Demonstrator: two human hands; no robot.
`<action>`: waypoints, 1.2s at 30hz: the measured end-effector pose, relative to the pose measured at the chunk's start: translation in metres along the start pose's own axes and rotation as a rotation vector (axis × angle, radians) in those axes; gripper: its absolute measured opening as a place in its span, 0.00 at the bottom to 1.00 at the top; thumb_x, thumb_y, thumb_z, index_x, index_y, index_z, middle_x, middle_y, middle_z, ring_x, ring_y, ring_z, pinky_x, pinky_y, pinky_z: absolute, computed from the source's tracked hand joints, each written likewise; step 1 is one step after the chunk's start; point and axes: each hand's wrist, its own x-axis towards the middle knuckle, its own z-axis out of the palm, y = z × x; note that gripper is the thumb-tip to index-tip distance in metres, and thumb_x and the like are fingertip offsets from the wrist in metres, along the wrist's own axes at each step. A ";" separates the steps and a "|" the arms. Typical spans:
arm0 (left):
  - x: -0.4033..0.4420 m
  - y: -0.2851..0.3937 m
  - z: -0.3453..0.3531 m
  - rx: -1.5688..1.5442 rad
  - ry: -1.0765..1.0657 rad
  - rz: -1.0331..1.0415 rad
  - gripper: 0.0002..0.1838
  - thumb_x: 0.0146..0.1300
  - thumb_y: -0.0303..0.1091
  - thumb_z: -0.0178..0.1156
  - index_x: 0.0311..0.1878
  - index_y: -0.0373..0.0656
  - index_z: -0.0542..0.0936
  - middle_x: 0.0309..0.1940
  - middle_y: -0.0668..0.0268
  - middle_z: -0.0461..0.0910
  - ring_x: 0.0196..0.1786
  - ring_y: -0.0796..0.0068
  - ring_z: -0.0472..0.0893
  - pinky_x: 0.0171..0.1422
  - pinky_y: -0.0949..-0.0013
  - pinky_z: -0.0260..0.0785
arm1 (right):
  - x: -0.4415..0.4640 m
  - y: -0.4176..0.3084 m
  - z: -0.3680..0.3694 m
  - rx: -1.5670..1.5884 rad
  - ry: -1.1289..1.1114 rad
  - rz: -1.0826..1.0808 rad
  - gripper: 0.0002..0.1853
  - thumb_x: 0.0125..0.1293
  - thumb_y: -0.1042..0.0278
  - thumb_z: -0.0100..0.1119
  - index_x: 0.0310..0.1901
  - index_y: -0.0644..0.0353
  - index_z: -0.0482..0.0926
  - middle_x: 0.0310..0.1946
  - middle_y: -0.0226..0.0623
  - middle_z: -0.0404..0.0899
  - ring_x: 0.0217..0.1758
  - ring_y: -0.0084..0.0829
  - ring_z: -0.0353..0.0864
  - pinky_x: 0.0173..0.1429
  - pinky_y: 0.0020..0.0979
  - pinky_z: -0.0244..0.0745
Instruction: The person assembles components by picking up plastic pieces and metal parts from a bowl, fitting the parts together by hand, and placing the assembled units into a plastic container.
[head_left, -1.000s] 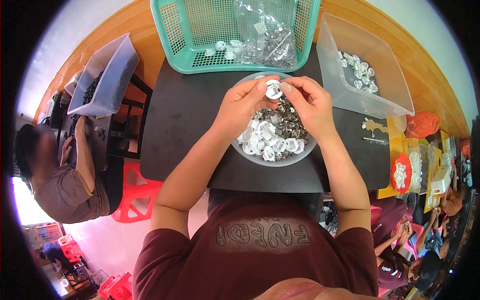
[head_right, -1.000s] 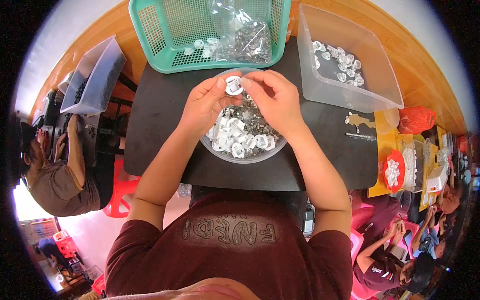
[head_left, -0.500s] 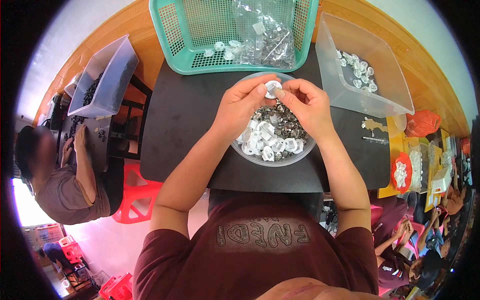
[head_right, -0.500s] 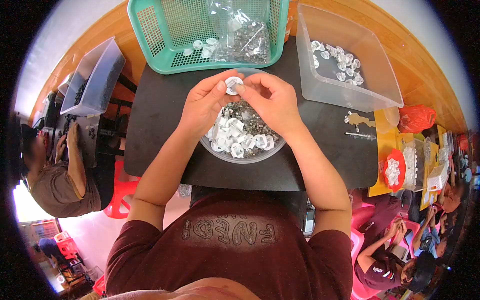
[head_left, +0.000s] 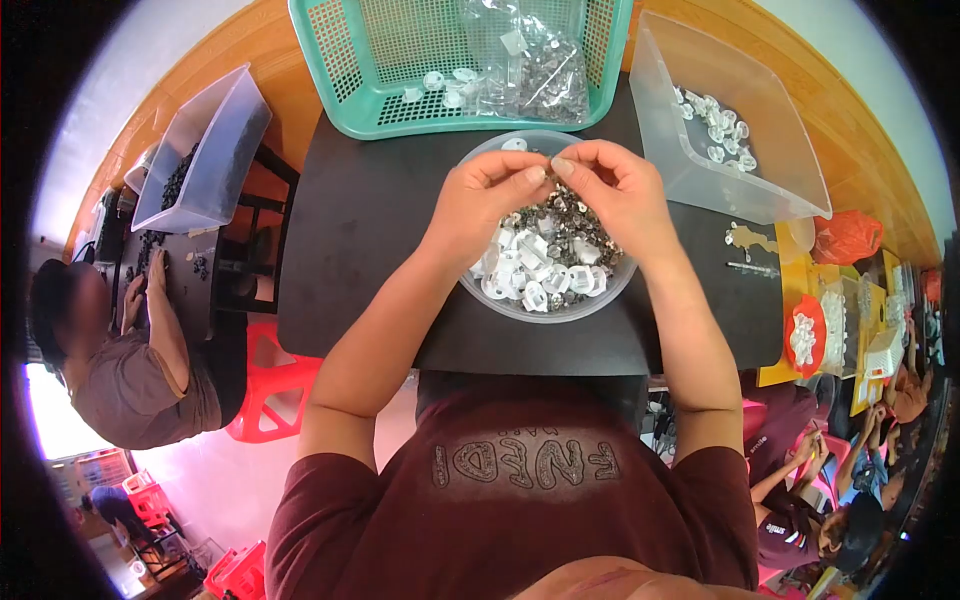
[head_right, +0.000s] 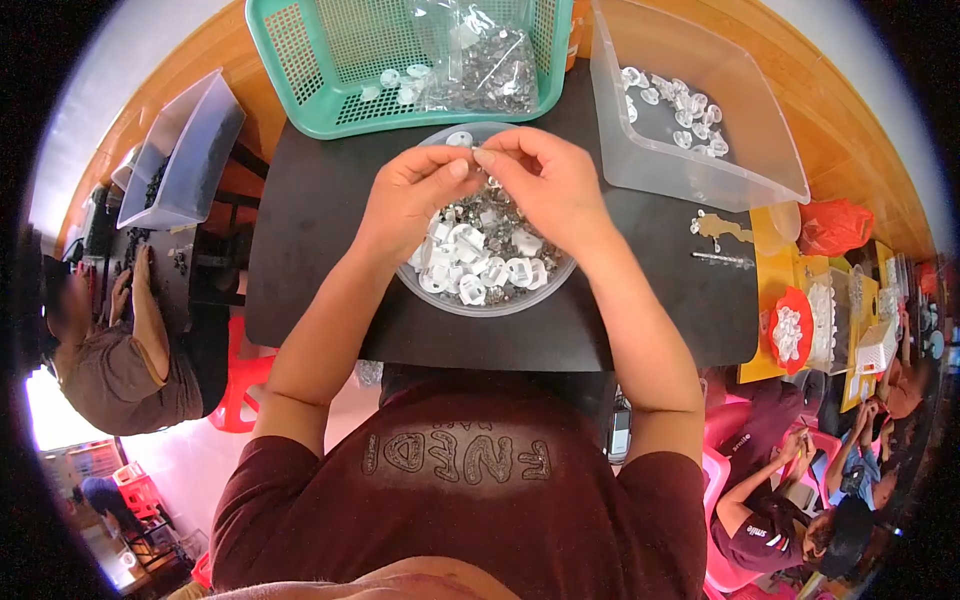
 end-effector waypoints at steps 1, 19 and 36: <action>-0.001 0.001 0.001 -0.025 0.014 0.003 0.12 0.69 0.29 0.61 0.52 0.33 0.80 0.47 0.60 0.83 0.48 0.72 0.84 0.57 0.68 0.78 | 0.003 0.002 -0.005 -0.063 -0.036 -0.009 0.10 0.64 0.66 0.67 0.42 0.63 0.84 0.30 0.28 0.83 0.33 0.16 0.77 0.38 0.22 0.72; -0.004 -0.003 0.003 0.309 -0.086 0.038 0.13 0.69 0.30 0.61 0.53 0.34 0.81 0.46 0.63 0.84 0.45 0.76 0.82 0.53 0.70 0.76 | 0.008 -0.001 -0.039 -0.327 -0.439 0.094 0.10 0.67 0.62 0.62 0.39 0.61 0.83 0.28 0.32 0.82 0.30 0.24 0.78 0.36 0.28 0.72; -0.002 0.004 0.000 -0.075 -0.030 0.068 0.17 0.69 0.26 0.60 0.60 0.35 0.77 0.51 0.58 0.82 0.54 0.69 0.81 0.57 0.65 0.78 | -0.003 -0.011 -0.011 -0.312 -0.095 -0.432 0.07 0.66 0.71 0.64 0.44 0.60 0.83 0.35 0.31 0.83 0.36 0.22 0.81 0.39 0.24 0.75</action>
